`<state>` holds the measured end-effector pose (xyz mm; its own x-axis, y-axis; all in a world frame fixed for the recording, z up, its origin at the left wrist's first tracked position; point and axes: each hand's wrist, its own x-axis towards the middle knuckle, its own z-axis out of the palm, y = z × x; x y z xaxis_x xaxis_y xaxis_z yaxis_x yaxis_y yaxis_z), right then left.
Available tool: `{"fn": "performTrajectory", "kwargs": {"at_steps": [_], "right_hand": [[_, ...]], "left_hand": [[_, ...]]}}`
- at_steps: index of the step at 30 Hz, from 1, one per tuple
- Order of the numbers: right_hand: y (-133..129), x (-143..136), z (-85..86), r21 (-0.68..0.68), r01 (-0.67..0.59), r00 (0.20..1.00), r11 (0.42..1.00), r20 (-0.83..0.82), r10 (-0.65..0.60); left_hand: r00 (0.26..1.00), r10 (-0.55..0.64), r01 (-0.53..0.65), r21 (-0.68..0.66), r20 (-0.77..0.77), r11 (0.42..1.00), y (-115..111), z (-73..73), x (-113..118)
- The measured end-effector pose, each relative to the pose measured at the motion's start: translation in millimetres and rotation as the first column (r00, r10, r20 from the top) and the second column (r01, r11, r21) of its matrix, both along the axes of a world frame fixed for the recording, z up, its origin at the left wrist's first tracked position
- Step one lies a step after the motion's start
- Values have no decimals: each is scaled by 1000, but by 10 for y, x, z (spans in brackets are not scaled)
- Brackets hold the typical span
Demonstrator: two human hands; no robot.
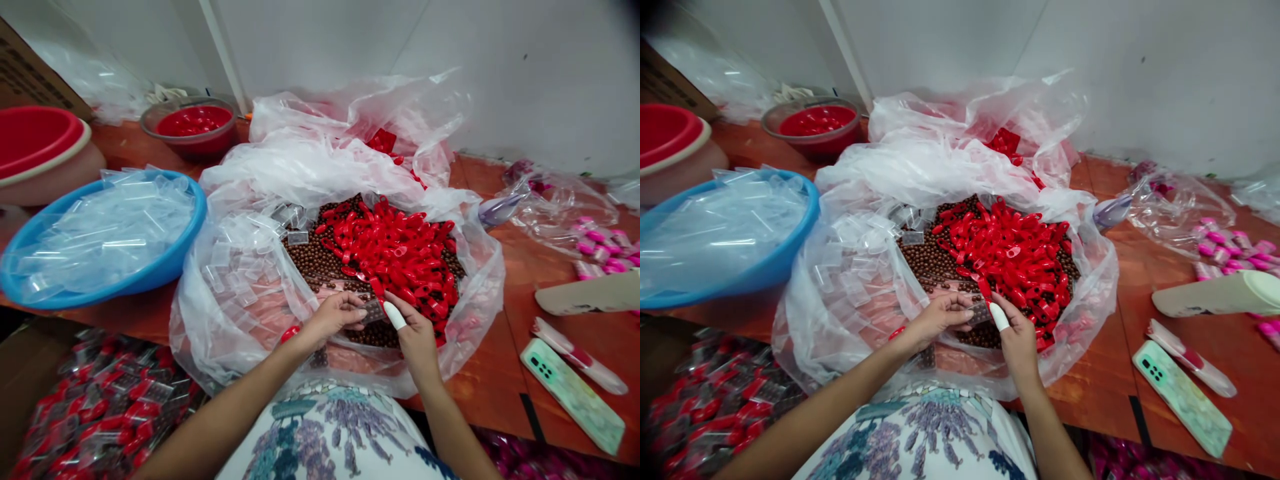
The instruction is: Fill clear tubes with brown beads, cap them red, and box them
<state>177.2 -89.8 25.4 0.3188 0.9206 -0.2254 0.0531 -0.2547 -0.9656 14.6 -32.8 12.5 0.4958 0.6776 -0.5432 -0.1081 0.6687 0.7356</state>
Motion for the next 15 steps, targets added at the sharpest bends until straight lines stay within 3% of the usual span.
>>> {"fn": "performTrajectory", "kwargs": {"at_steps": [5,10,13,15], "right_hand": [[-11,-52,35,32,-18,998,999,56,16],[37,-12,3,46,-5,1000,999,-9,5],[44,57,-18,56,-70,998,996,-1,70],[26,95,-23,70,-134,987,989,101,127]], "left_hand": [[999,32,-32,64,-8,997,-46,58,-8],[997,72,-73,76,13,994,-76,105,-22],[992,120,-121,67,28,990,-90,123,-53],[991,132,-134,64,37,989,-96,131,-79]]}}
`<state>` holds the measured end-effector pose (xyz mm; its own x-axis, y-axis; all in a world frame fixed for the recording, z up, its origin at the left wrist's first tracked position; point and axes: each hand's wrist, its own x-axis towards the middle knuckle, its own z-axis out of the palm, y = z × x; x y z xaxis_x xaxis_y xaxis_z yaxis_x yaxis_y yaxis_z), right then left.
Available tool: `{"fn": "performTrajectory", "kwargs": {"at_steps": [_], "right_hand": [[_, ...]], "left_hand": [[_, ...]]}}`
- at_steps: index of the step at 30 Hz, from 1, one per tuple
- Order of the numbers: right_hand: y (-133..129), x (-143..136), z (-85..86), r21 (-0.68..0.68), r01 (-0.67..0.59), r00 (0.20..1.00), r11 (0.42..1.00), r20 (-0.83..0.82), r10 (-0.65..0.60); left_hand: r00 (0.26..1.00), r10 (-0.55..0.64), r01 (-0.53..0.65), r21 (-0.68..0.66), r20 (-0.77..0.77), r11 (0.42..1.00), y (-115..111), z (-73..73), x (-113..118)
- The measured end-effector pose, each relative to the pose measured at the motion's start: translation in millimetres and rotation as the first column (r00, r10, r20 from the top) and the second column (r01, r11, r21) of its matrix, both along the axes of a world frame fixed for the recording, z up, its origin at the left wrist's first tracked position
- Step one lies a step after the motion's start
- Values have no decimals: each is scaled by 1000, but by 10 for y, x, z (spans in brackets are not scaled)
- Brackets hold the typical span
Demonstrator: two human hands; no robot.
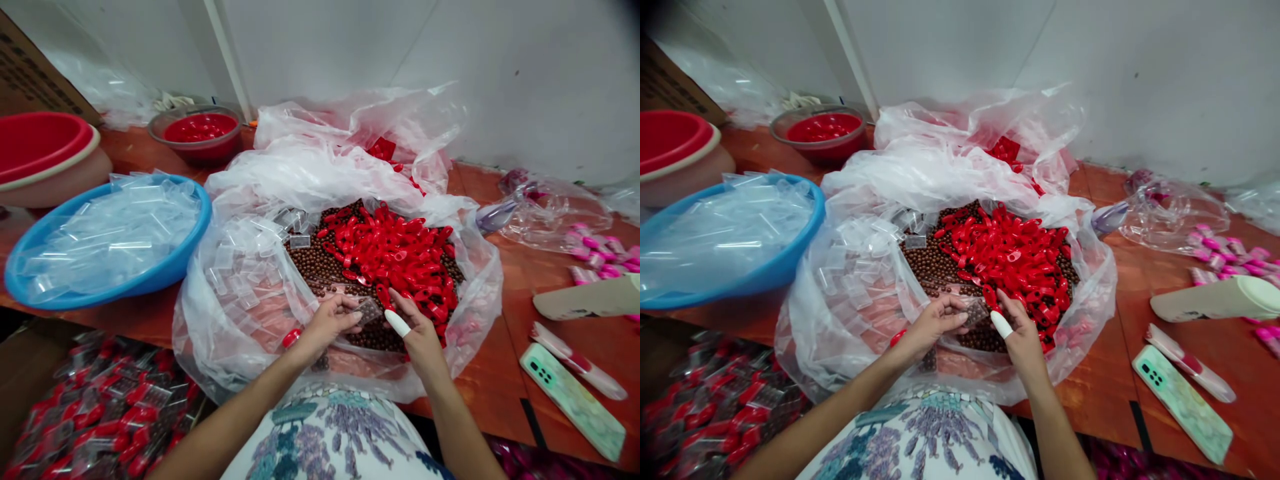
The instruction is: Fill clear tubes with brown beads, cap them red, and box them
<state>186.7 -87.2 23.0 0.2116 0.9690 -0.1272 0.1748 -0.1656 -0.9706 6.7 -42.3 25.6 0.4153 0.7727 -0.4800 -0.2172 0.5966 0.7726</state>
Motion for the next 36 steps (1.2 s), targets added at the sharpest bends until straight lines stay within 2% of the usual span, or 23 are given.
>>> {"fn": "performTrajectory", "kwargs": {"at_steps": [3,8,11,16,19,22,25,27,33,36], "right_hand": [[-46,10,7,100,-86,971,991,233,60],[-95,-29,23,187,-204,858,961,506,84],[-90,-3,25,218,-271,796,938,599,90],[-84,49,52,196,-464,655,864,732,186],[-92,-10,40,177,-496,602,850,776,190],[-83,-108,-31,234,-419,612,877,787,83],[-54,-162,-102,310,-385,622,869,783,-4],[-37,-169,-115,304,-415,618,858,786,21],[-57,-235,-59,251,-466,609,849,787,102],[-89,-251,-39,187,-464,659,866,726,196]], "left_hand": [[1000,-5,5,10,11,1000,-4,3,-29],[1000,-3,3,13,20,1000,-11,12,-40],[999,2,-3,22,34,1000,-21,24,-44],[999,31,-32,88,13,996,-42,10,-50],[999,32,-34,108,22,994,-61,-10,-48],[999,12,-16,113,30,994,-93,-16,-38],[1000,-4,0,122,26,992,-118,-4,-34],[999,-3,-3,122,47,992,-120,6,-37],[993,14,-15,12,121,1000,-126,-23,-5],[991,59,-56,-29,123,998,-153,-39,16]]}}
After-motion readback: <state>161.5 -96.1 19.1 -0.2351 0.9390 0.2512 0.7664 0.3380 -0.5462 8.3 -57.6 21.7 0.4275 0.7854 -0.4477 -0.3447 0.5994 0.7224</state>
